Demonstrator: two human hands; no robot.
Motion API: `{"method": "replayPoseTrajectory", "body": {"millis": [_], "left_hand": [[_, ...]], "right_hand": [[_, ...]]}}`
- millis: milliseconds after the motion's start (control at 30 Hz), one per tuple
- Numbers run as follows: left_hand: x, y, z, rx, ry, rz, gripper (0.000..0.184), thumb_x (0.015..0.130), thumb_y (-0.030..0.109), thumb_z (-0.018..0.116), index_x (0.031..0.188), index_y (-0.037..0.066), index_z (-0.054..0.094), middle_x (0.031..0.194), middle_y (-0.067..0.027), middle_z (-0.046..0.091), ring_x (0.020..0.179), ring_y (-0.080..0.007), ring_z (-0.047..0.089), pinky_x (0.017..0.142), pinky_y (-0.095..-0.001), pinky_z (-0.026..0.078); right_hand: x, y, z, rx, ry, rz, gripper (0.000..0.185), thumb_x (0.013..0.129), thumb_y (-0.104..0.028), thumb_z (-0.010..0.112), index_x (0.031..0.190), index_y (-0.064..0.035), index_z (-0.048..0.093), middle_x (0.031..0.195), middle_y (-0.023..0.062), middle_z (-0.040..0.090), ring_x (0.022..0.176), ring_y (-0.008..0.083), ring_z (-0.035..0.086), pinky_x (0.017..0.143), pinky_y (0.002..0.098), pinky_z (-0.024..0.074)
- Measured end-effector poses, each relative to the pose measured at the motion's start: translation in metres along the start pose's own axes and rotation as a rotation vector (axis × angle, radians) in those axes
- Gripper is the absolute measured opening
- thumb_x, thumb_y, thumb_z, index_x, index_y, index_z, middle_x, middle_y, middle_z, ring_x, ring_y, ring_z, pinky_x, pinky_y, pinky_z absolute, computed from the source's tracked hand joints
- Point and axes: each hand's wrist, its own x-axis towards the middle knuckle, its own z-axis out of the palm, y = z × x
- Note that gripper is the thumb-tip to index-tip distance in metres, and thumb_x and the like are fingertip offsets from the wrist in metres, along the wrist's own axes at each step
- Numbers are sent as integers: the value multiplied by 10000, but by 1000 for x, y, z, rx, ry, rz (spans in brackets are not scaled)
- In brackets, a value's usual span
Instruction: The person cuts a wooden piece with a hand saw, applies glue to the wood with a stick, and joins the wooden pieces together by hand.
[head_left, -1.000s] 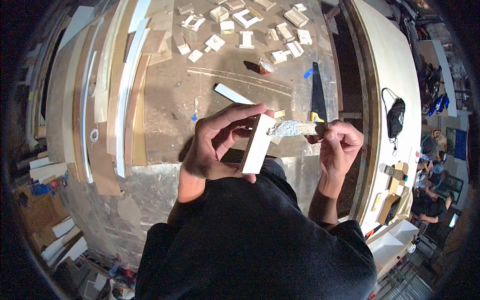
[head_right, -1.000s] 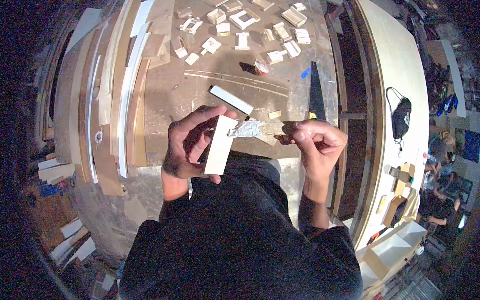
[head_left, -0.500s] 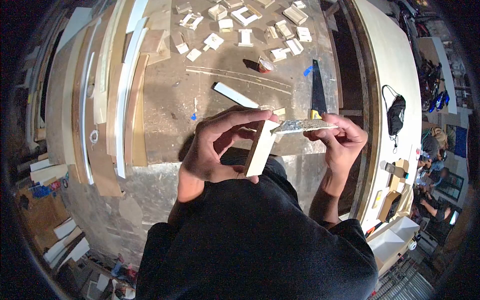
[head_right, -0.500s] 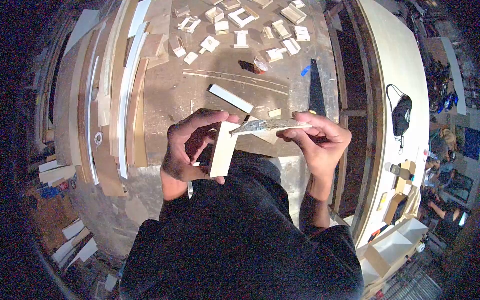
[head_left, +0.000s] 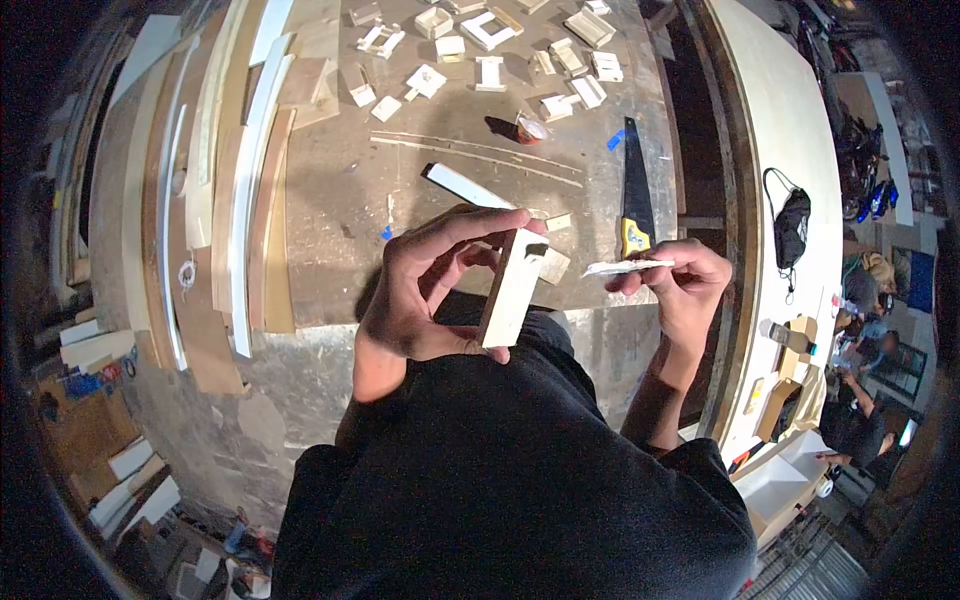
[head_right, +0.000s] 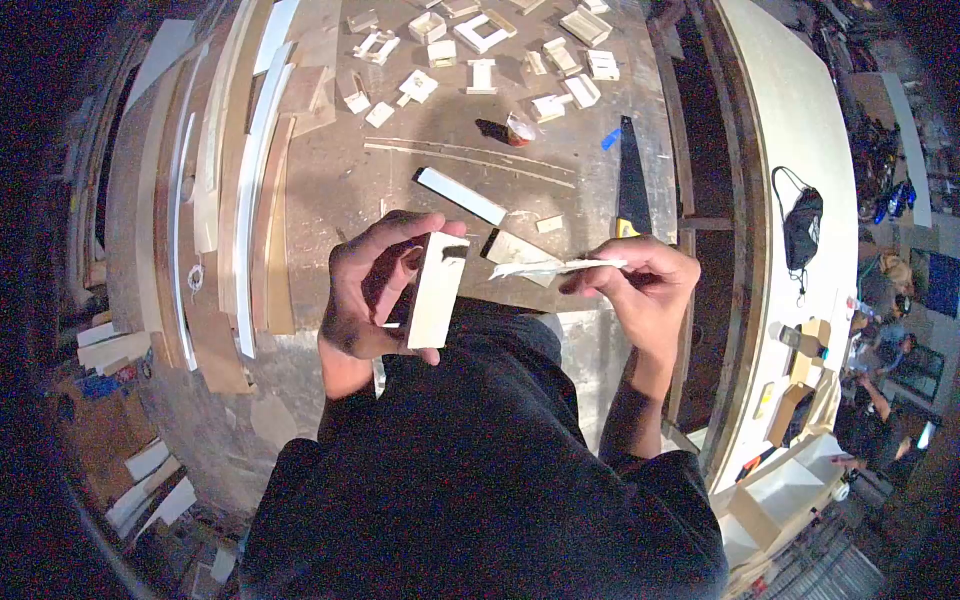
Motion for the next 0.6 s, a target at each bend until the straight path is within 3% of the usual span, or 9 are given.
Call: {"method": "replayPoseTrajectory", "body": {"millis": [233,400,433,467,600], "left_hand": [[2,-3,0,-9,59,-20,1053,544,125,985,1442,-25,456,1382,-200,565,1254,-234,570,1043,-378,471],[3,-8,2,-39,78,25,1089,533,147,997,1443,-53,433,1376,-214,563,1261,-241,569,1069,-390,463],[3,-7,5,-29,139,-4,1144,492,253,1006,1430,-68,435,1351,-202,581,1255,-246,571,1080,-394,449],[3,-5,8,-19,200,-33,1210,451,360,1014,1417,-83,438,1325,-190,598,1248,-252,574,1091,-397,434],[3,-4,14,-46,259,-72,1224,457,388,1010,1418,-100,427,1316,-187,606,1248,-252,574,1097,-389,424]], "right_hand": [[-7,-8,7,17,33,95,92,831,36,749,903,61,697,775,133,718,666,192,708,596,295,576],[-6,-14,16,-272,55,-318,144,772,55,738,915,44,727,724,139,700,618,203,692,560,283,535],[-7,-15,21,-319,111,-434,175,751,65,739,923,33,736,714,133,693,604,195,681,550,274,520],[-9,-14,23,-374,141,-471,262,691,50,809,943,11,749,714,105,678,593,181,663,540,270,506],[-8,-21,40,-552,109,-549,330,623,-14,895,927,-27,767,720,66,650,618,164,641,541,265,504]]}}
